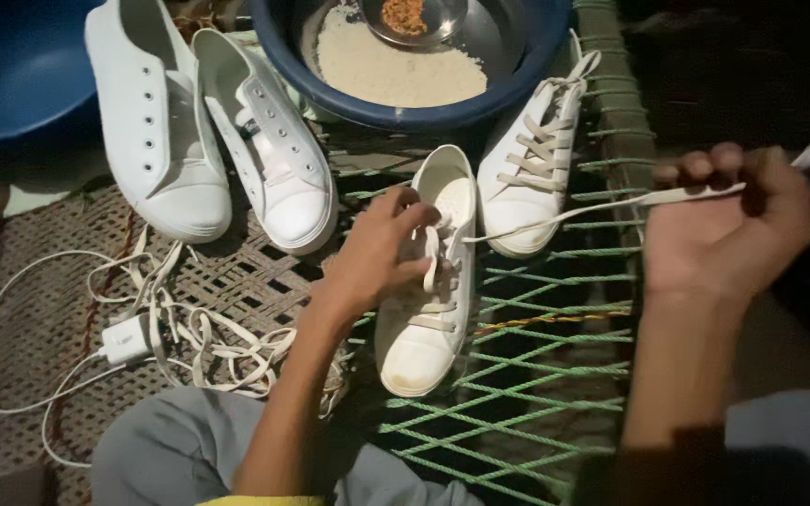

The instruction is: The person removes laces from a white shoe, then threads and ties the laces on another white shoe. The person repeats the lacing process on a second shoe, finishing with a tied bow.

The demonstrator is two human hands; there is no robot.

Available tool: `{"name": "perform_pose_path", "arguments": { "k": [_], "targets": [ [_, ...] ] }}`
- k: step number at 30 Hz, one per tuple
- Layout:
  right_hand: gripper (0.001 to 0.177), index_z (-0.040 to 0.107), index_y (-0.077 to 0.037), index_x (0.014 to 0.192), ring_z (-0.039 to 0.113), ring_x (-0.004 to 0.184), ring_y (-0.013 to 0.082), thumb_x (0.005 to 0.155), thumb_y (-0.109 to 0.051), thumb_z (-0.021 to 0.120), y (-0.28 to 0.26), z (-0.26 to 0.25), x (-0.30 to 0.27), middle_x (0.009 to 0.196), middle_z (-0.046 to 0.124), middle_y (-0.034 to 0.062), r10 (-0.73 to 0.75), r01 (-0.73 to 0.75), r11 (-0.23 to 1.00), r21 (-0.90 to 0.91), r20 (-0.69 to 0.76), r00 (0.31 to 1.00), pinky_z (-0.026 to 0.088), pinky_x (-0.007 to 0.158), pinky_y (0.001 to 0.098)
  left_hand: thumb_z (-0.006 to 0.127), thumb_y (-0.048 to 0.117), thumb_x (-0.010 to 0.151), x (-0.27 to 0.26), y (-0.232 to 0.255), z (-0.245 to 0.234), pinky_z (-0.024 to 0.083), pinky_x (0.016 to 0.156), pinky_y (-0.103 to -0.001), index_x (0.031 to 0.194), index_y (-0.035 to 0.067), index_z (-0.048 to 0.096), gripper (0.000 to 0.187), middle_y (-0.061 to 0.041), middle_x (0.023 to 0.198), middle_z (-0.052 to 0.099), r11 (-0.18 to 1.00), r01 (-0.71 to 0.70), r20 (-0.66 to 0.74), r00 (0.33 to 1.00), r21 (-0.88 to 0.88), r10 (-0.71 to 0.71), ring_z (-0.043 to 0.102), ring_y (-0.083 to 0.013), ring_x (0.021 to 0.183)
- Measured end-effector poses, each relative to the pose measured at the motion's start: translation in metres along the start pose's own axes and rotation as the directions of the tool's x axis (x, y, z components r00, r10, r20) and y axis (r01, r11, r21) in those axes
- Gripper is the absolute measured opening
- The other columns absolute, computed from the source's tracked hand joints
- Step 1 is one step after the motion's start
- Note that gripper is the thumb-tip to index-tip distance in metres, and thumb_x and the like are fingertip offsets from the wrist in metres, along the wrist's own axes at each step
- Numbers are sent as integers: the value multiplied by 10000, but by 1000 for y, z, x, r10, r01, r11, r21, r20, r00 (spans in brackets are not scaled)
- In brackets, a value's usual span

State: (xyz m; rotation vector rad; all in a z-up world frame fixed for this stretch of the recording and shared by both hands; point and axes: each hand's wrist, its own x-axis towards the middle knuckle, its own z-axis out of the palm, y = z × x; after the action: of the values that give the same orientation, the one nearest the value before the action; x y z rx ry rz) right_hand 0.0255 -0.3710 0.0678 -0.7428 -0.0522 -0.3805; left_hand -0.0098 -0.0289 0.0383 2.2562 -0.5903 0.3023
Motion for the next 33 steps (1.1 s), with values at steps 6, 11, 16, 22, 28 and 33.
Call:
{"name": "perform_pose_path", "arguments": {
  "k": [6, 11, 16, 22, 28, 33],
  "targets": [
    [115, 666, -101, 997, 648, 806, 161, 923, -183, 700, 20, 9, 3, 871, 657, 36, 115, -357, 735, -576, -413, 903, 536, 773, 334, 664, 196, 937, -4, -14, 6, 464, 795, -419, 961, 18, 723, 189, -147, 961, 670, 952, 226, -141, 956, -204, -257, 594, -290, 918],
    [613, 654, 59, 1109, 706, 872, 349, 805, -455, 798, 74, 64, -40, 1064, 686, 229, 363, 148, -144, -978, 87, 928, 561, 795, 458, 588, 221, 1053, -7, -37, -1, 453, 622, -326, 899, 0, 657, 279, -29, 761, 631, 771, 294, -375, 741, -564, -557, 561, -126, 690],
    [728, 704, 93, 1005, 679, 917, 475, 765, -588, 798, 86, 91, -65, 987, 703, 305, 453, 421, -225, -879, 288, 844, 538, 801, 537, 622, 90, 903, -30, -64, -50, 428, 560, -257, 979, 43, 645, 92, -59, 852, 591, 723, 508, -646, 361, -469, -672, 551, -151, 668],
    [606, 736, 53, 960, 726, 858, 436, 819, -537, 740, 104, 106, -81, 875, 730, 268, 482, 145, -328, -934, -33, 875, 562, 802, 494, 586, -83, 759, -28, -40, -31, 467, 796, -420, 1105, -55, 510, 355, -210, 1150, 482, 766, 579, -784, 598, 280, -166, 564, -314, 1014],
    [407, 774, -8, 946, 735, 840, 410, 797, -384, 727, 111, 93, -77, 855, 743, 239, 372, 104, -130, -986, 49, 927, 567, 793, 476, 735, 138, 852, -3, -11, -9, 494, 775, -426, 938, -30, 585, 240, -175, 910, 599, 941, 338, -318, 892, 1, -320, 608, -317, 845],
    [323, 787, -49, 972, 729, 837, 410, 788, -312, 742, 124, 89, -73, 864, 747, 221, 245, 158, -47, -986, 142, 959, 567, 765, 471, 907, 438, 645, 3, -9, -7, 497, 590, -446, 822, -27, 603, 584, -189, 702, 657, 840, 542, 40, 840, -4, -542, 646, -336, 632]
  ]
}}
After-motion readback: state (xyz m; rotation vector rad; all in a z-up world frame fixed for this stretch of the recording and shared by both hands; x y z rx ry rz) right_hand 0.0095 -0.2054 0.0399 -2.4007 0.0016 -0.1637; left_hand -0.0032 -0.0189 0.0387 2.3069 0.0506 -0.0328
